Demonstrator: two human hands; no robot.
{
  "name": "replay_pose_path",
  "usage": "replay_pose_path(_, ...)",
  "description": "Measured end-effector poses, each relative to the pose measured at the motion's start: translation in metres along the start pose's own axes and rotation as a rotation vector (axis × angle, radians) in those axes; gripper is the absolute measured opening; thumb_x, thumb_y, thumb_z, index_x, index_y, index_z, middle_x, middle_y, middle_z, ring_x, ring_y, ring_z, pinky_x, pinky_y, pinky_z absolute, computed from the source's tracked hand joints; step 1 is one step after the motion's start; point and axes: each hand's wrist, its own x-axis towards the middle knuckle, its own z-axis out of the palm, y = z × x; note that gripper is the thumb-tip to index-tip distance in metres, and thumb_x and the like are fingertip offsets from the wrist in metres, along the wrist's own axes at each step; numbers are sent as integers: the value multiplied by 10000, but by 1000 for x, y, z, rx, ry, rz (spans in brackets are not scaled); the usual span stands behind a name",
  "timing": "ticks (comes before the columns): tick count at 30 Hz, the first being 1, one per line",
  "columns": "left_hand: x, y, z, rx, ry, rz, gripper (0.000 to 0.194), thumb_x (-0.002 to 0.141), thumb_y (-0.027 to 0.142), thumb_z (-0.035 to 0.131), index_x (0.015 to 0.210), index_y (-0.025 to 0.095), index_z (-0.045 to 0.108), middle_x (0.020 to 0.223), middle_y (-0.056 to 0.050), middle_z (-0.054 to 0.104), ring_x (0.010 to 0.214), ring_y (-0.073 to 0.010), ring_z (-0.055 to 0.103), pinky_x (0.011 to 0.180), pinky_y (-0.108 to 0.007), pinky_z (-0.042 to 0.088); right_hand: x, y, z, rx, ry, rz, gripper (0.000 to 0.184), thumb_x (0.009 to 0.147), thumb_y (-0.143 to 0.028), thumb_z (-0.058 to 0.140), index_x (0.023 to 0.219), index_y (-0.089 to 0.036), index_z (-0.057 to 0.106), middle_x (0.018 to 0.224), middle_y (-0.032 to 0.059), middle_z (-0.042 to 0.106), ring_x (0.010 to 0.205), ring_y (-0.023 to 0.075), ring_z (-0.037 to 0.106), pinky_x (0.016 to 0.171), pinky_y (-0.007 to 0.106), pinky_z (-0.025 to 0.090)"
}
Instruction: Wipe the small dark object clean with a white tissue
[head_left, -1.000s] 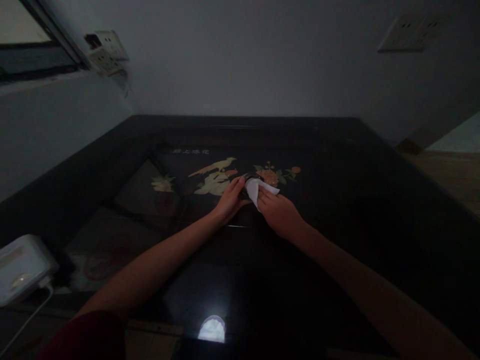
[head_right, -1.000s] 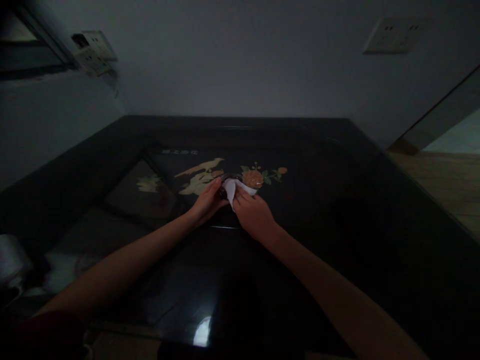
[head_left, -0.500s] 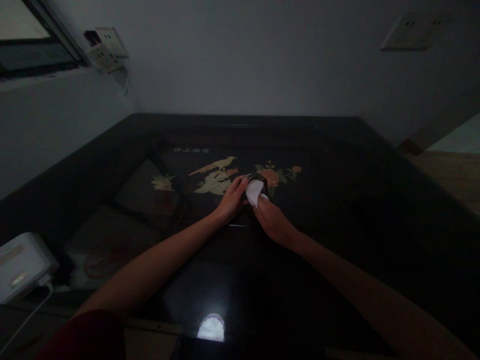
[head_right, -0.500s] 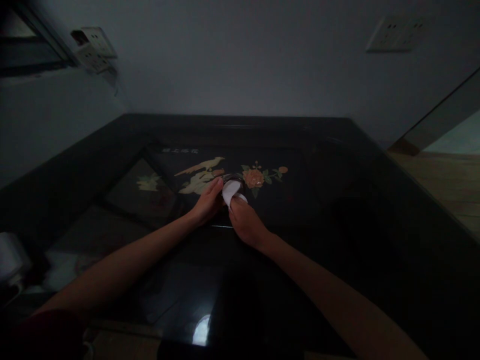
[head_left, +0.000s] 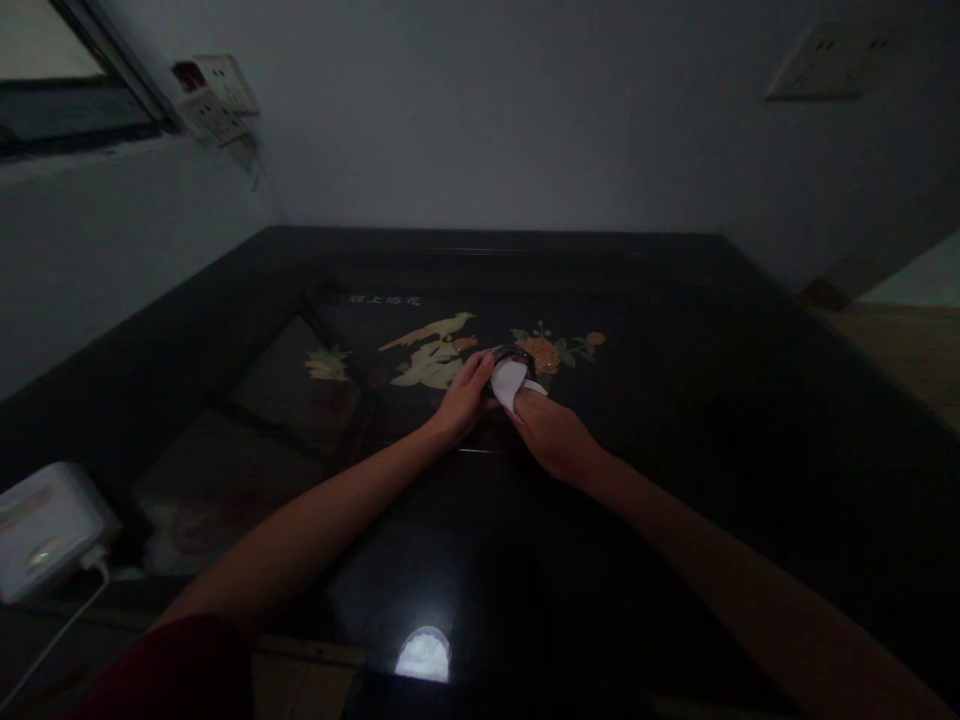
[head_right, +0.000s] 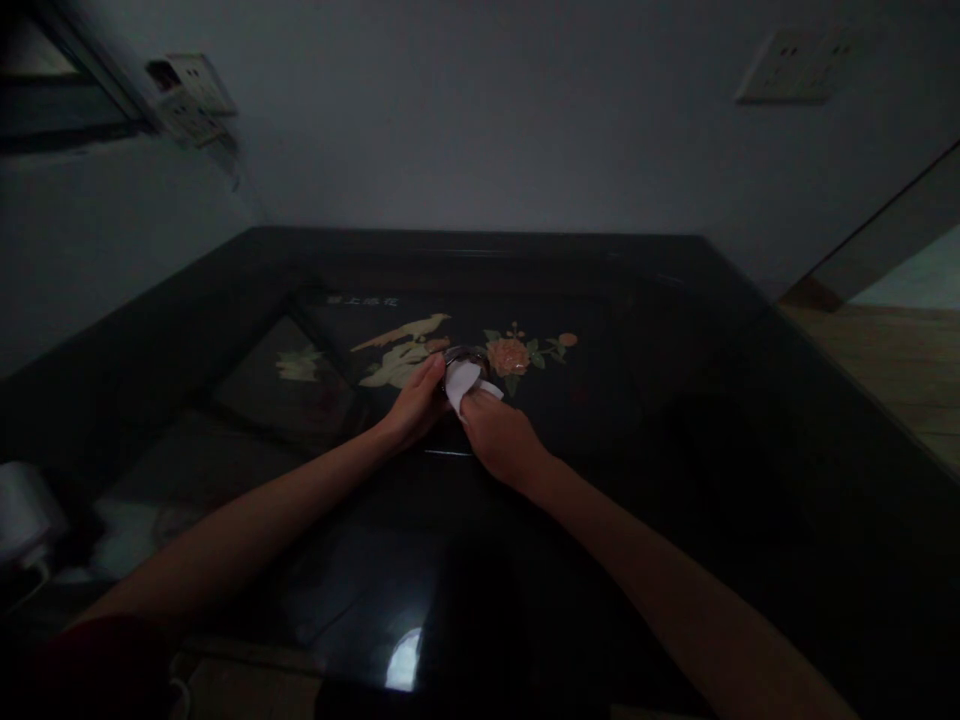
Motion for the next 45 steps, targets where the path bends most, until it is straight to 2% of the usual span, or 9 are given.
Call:
replay_pose_path(5, 0, 2, 1, -35, 6, -7, 336, 764, 442, 675, 993, 208, 603, 1007, -54, 606, 894, -184, 560, 669, -272, 516, -2, 4, -12, -361, -15, -90, 343, 945, -80, 332, 1198, -51, 562, 1227, 216, 622, 1246, 282, 507, 841, 392, 501)
replay_pose_path(10, -2, 3, 3, -33, -13, 4, 355, 750, 456, 688, 977, 198, 597, 973, -59, 601, 870, -185, 556, 648, -272, 516, -2, 3, -10, -343, 3, -99, 339, 935, -74, 355, 1190, -41, 576, 1217, 201, 629, 1224, 279, 521, 872, 380, 500)
replay_pose_path(14, -3, 4, 3, 7, -16, -1, 361, 751, 459, 689, 985, 202, 594, 971, -44, 605, 842, -165, 552, 621, -233, 493, 1, 0, -4, -137, 6, -39, 255, 917, -68, 390, 1042, -52, 612, 1087, 188, 656, 1087, 260, 582, 934, 361, 465)
replay_pose_path(18, -3, 3, 1, 44, -41, -15, 391, 763, 469, 675, 1042, 211, 584, 1002, -35, 610, 843, -158, 555, 629, -226, 482, 2, 0, 4, 258, 55, 101, 207, 946, -169, 385, 891, -135, 582, 898, 119, 657, 855, 215, 627, 803, 344, 502)
replay_pose_path(22, -2, 0, -1, 80, -64, 16, 391, 786, 459, 654, 1080, 216, 573, 1029, -30, 611, 814, -137, 548, 626, -207, 455, 2, -1, 14, 810, 88, 225, 263, 961, -329, 350, 911, -159, 545, 841, 59, 628, 725, 180, 650, 660, 296, 534)
replay_pose_path(24, -1, -1, -2, 85, -77, 29, 391, 790, 450, 652, 1091, 215, 569, 1055, -31, 610, 815, -132, 547, 642, -209, 455, 2, -3, 19, 921, 117, 248, 273, 952, -352, 352, 950, -154, 541, 876, 62, 630, 738, 185, 658, 663, 306, 547)
replay_pose_path(27, 0, -3, -3, 70, -78, 50, 377, 794, 444, 648, 1080, 207, 578, 1042, -33, 620, 837, -137, 561, 686, -221, 462, 0, -4, 22, 774, 149, 203, 270, 961, -321, 339, 957, -148, 546, 880, 76, 644, 772, 198, 652, 716, 331, 538)
replay_pose_path(36, 1, 3, 0, -68, 9, -23, 323, 801, 452, 642, 995, 197, 604, 1010, -70, 623, 886, -182, 582, 659, -263, 521, 0, 11, -2, -251, 72, -155, 301, 933, -92, 367, 1119, -64, 602, 1132, 209, 658, 1144, 269, 574, 879, 384, 493)
replay_pose_path(45, 4, 9, -9, -176, -104, -162, 283, 837, 380, 621, 1039, 183, 631, 987, -71, 663, 808, -157, 625, 793, -350, 538, 5, 18, -9, -146, 101, -128, 345, 923, -90, 378, 1203, -29, 570, 1214, 204, 614, 1188, 262, 535, 968, 401, 476)
